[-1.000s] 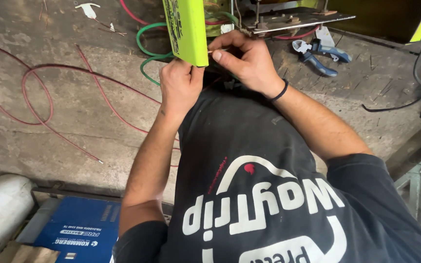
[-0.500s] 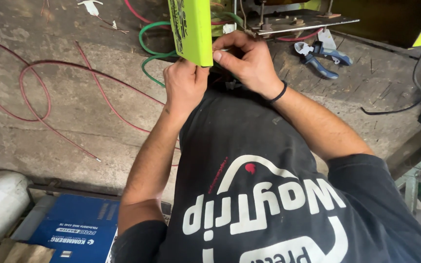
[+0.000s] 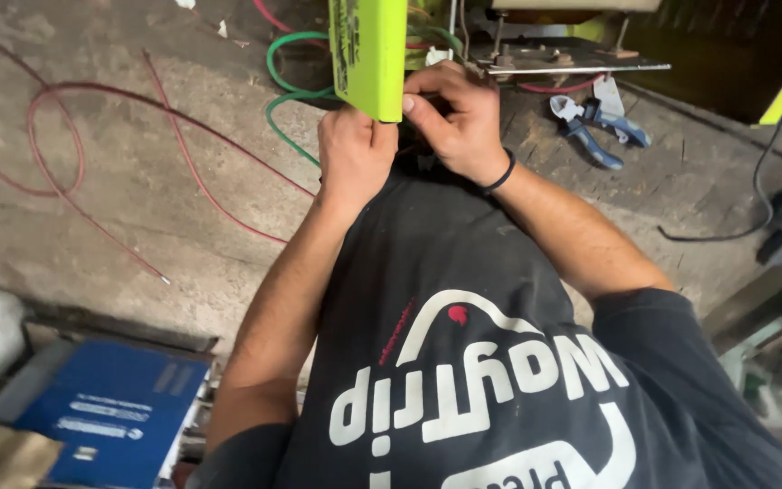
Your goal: Repairing an electronic device by stripping wires, twisting connections, and applying heat with a heat gun
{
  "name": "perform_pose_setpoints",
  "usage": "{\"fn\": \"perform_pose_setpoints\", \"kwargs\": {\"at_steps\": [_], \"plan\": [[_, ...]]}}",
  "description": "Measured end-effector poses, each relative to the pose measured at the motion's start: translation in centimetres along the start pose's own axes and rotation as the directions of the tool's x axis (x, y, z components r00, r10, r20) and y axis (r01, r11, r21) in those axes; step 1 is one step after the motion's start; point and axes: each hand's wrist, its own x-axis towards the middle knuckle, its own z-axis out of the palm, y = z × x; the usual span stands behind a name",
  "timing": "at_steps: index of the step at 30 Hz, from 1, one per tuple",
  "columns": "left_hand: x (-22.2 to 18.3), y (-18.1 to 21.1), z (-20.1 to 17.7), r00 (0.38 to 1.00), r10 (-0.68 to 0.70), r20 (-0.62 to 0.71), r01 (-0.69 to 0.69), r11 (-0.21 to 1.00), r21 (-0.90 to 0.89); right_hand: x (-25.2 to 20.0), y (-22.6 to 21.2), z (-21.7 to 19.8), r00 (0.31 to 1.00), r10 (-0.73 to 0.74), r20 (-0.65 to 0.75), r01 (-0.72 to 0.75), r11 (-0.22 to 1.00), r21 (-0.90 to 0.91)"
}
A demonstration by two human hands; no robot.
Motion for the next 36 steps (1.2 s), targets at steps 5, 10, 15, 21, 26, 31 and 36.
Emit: {"fn": "perform_pose_setpoints", "kwargs": {"at_steps": [5, 10, 15, 21, 26, 31, 36], "plan": [[0.6, 0.9, -0.3, 0.97, -0.158, 0.185, 0.142, 0.985, 0.099, 0.3, 0.4, 0.3, 0.977, -0.208, -0.052, 0.207, 0.978, -0.017], [1.3, 3.2, -1.1, 0.9, -0.35, 0.26, 0.277, 0.919, 0.28, 0.3, 1.4, 0.3, 0.962, -0.263, -0.075, 0.263, 0.965, -0.011], [-0.8, 3.2, -1.4, 0.951, -0.261, 0.165, 0.218, 0.946, 0.24, 0.0, 0.6, 0.1, 0.977, -0.201, -0.074, 0.203, 0.979, 0.021], [-0.4, 3.5, -2.1, 0.899, 0.357, -0.255, -0.249, 0.893, 0.376, -0.1, 0.5, 0.3, 0.987, -0.137, -0.088, 0.139, 0.99, 0.016], [1.7, 3.1, -1.9, 0.792, 0.476, -0.382, -0.332, 0.861, 0.384, -0.8, 0.6, 0.4, 0.995, 0.038, -0.089, -0.031, 0.996, 0.085], [2.2, 3.3, -2.1, 0.777, 0.498, -0.385, -0.36, 0.853, 0.377, -1.0, 0.3, 0.6, 0.989, 0.09, -0.114, -0.081, 0.994, 0.079], [1.7, 2.6, -1.2, 0.802, 0.485, -0.349, -0.347, 0.854, 0.388, -1.0, 0.3, 0.6, 0.989, 0.043, -0.138, -0.042, 0.999, 0.008]]}}
